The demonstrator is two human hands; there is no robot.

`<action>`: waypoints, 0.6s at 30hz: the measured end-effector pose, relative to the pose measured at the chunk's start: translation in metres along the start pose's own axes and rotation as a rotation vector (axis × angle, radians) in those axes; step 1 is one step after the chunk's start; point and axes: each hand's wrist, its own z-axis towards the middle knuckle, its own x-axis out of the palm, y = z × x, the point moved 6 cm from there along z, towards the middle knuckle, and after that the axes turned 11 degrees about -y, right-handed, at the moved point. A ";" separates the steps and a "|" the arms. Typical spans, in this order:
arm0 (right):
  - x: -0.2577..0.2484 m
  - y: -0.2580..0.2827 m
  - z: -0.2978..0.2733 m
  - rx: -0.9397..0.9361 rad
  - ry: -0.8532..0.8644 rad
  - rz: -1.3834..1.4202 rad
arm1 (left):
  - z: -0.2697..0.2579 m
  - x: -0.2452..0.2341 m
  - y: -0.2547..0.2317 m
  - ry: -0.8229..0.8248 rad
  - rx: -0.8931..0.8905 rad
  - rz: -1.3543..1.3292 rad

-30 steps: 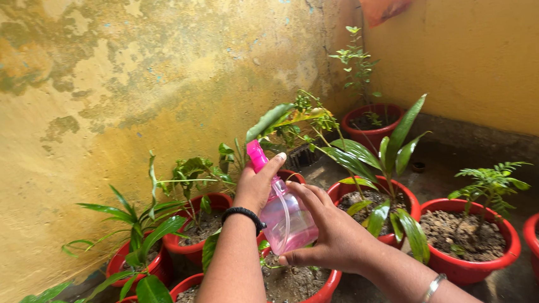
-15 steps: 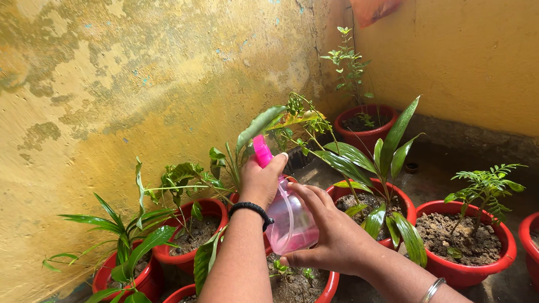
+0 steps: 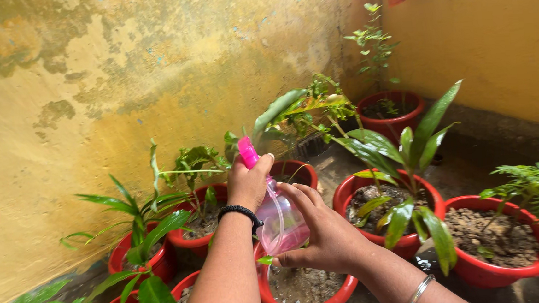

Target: The person holds a spray bottle with both hands and sprays water onto the leaves of several potted plants arranged on the floor.

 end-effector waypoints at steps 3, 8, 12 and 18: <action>0.018 0.002 0.005 -0.010 0.041 0.043 | 0.002 -0.022 0.009 -0.055 -0.061 0.105; 0.045 0.009 0.008 -0.007 0.074 0.113 | 0.008 -0.055 0.038 -0.102 -0.151 0.152; 0.056 0.016 0.010 -0.006 0.109 0.082 | 0.011 -0.070 0.053 -0.118 -0.189 -0.001; 0.063 0.022 0.010 -0.004 0.133 0.088 | 0.009 -0.087 0.051 -0.167 -0.171 0.223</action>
